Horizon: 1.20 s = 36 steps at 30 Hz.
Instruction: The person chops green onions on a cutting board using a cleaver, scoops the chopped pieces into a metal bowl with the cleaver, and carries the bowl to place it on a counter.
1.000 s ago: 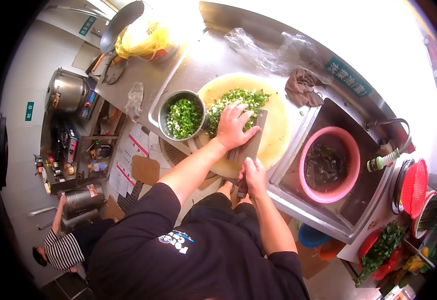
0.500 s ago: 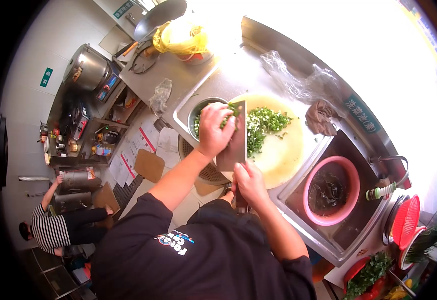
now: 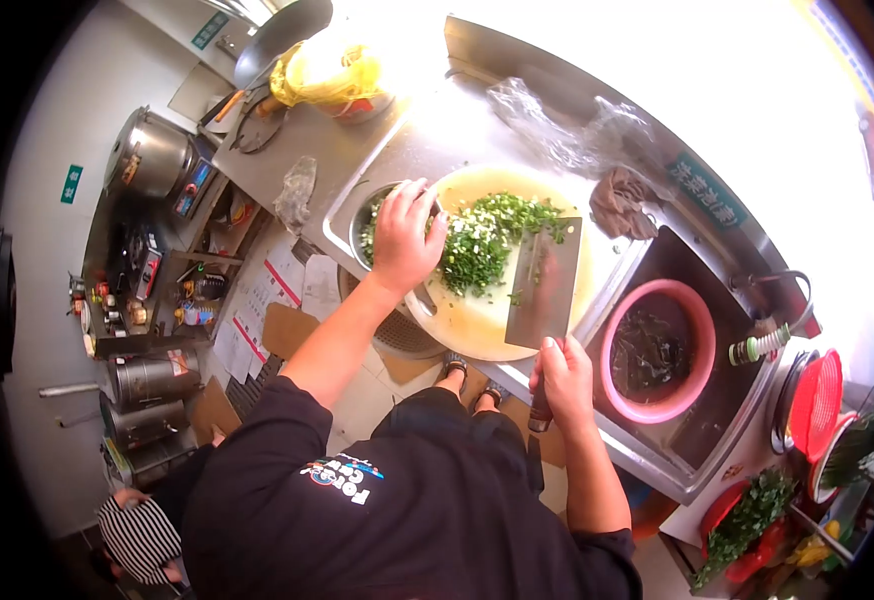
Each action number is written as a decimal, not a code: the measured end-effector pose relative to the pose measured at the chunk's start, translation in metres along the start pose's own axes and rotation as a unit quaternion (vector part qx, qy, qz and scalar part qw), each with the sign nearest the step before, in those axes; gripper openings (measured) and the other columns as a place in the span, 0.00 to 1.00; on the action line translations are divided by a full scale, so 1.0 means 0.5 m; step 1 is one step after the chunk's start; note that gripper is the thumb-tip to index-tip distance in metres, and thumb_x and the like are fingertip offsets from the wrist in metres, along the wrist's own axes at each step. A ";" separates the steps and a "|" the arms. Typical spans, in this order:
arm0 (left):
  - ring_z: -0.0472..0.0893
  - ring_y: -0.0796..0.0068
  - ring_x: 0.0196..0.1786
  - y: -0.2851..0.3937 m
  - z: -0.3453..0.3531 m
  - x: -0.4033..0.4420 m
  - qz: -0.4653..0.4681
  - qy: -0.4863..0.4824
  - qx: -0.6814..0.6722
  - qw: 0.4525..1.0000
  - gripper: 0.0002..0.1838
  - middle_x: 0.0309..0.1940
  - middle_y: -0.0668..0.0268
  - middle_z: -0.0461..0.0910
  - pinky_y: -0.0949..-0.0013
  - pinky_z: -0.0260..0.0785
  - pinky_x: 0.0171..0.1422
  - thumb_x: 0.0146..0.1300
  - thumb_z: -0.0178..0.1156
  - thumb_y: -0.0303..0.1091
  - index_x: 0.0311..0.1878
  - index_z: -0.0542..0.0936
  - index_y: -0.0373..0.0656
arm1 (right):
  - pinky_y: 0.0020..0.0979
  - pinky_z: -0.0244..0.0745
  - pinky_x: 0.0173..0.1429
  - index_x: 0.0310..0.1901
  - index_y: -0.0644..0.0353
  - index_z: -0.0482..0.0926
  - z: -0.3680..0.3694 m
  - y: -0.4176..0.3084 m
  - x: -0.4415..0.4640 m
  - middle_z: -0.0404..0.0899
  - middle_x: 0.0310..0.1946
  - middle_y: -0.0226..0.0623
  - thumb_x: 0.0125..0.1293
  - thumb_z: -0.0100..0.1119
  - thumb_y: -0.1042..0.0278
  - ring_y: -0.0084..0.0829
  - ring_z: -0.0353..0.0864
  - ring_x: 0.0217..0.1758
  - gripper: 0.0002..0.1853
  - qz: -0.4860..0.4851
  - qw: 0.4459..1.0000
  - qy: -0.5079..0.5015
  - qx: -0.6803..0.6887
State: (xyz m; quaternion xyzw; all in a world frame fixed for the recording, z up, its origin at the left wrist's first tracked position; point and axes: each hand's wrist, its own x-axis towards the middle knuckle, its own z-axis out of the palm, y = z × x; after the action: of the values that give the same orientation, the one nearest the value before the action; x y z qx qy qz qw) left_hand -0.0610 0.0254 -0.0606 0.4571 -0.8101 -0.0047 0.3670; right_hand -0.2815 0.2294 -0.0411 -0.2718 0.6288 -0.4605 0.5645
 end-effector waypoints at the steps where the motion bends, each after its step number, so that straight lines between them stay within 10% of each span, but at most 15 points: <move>1: 0.76 0.51 0.55 0.032 0.005 0.011 0.028 0.005 -0.046 0.999 0.14 0.50 0.53 0.78 0.54 0.68 0.61 0.60 0.63 0.32 0.48 0.80 0.38 | 0.24 0.69 0.24 0.35 0.60 0.71 -0.015 0.009 -0.005 0.71 0.22 0.28 0.75 0.50 0.65 0.19 0.72 0.19 0.10 0.004 1.000 0.018 0.003; 4: 0.79 0.57 0.41 0.130 0.061 0.007 0.080 -0.025 -0.164 0.983 0.05 0.41 0.60 0.79 0.59 0.72 0.49 0.58 0.63 0.27 0.37 0.80 0.40 | 0.24 0.69 0.24 0.35 0.59 0.70 -0.048 0.040 -0.014 0.71 0.22 0.28 0.75 0.49 0.65 0.19 0.72 0.19 0.10 0.017 0.998 0.056 0.003; 9: 0.75 0.61 0.51 0.166 0.215 -0.081 0.134 -0.228 -0.047 0.963 0.09 0.42 0.64 0.76 0.54 0.63 0.59 0.54 0.63 0.36 0.37 0.80 0.45 | 0.22 0.67 0.25 0.34 0.57 0.70 -0.068 0.078 -0.025 0.71 0.21 0.26 0.75 0.49 0.65 0.18 0.72 0.20 0.10 0.021 0.996 0.090 0.015; 18: 0.75 0.57 0.55 0.180 0.192 -0.078 0.184 -0.131 -0.081 0.971 0.12 0.48 0.61 0.79 0.51 0.66 0.63 0.55 0.64 0.35 0.42 0.83 0.42 | 0.25 0.66 0.24 0.29 0.59 0.71 -0.119 0.110 0.008 0.72 0.18 0.27 0.73 0.52 0.69 0.19 0.70 0.18 0.12 0.013 0.992 0.085 -0.087; 22: 0.80 0.59 0.44 0.172 0.112 -0.066 0.109 -0.082 -0.220 0.966 0.06 0.42 0.58 0.81 0.62 0.73 0.52 0.58 0.63 0.28 0.39 0.82 0.38 | 0.43 0.74 0.33 0.33 0.66 0.74 -0.142 0.063 0.084 0.78 0.22 0.49 0.70 0.53 0.64 0.45 0.81 0.26 0.13 -0.108 0.928 0.119 -0.337; 26: 0.79 0.73 0.38 0.130 0.017 -0.127 -0.210 -0.076 -0.400 0.889 0.07 0.35 0.64 0.80 0.71 0.72 0.43 0.70 0.59 0.32 0.40 0.81 0.38 | 0.53 0.74 0.47 0.36 0.64 0.77 -0.137 -0.002 0.209 0.81 0.34 0.55 0.69 0.50 0.62 0.55 0.81 0.41 0.13 -0.167 0.811 0.135 -0.544; 28: 0.78 0.80 0.34 0.094 -0.038 -0.162 -0.471 -0.109 -0.516 0.707 0.10 0.32 0.68 0.79 0.73 0.73 0.39 0.74 0.56 0.37 0.40 0.79 0.41 | 0.51 0.76 0.47 0.38 0.63 0.78 -0.131 -0.006 0.259 0.82 0.35 0.53 0.69 0.50 0.62 0.54 0.82 0.41 0.12 -0.178 0.786 0.123 -0.579; 31: 0.77 0.80 0.30 0.039 -0.109 -0.176 -0.638 -0.083 -0.479 0.597 0.15 0.31 0.68 0.79 0.71 0.75 0.35 0.74 0.55 0.47 0.38 0.77 0.45 | 0.51 0.76 0.47 0.38 0.63 0.77 -0.104 -0.009 0.281 0.82 0.35 0.51 0.68 0.51 0.63 0.54 0.82 0.40 0.11 -0.202 0.784 0.097 -0.579; 36: 0.74 0.80 0.27 -0.079 -0.105 -0.185 -0.683 -0.039 -0.445 0.578 0.20 0.30 0.70 0.75 0.73 0.71 0.30 0.69 0.61 0.53 0.41 0.76 0.44 | 0.52 0.76 0.45 0.37 0.60 0.77 -0.094 -0.016 0.253 0.81 0.31 0.51 0.66 0.53 0.64 0.54 0.82 0.38 0.09 -0.203 0.790 -0.005 -0.578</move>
State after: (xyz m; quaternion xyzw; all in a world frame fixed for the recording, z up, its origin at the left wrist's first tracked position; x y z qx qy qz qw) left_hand 0.0285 0.0886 -0.0904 0.6537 -0.1682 -0.6320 0.3807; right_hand -0.3551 0.1299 -0.0949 -0.6710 0.7052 -0.1142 0.1985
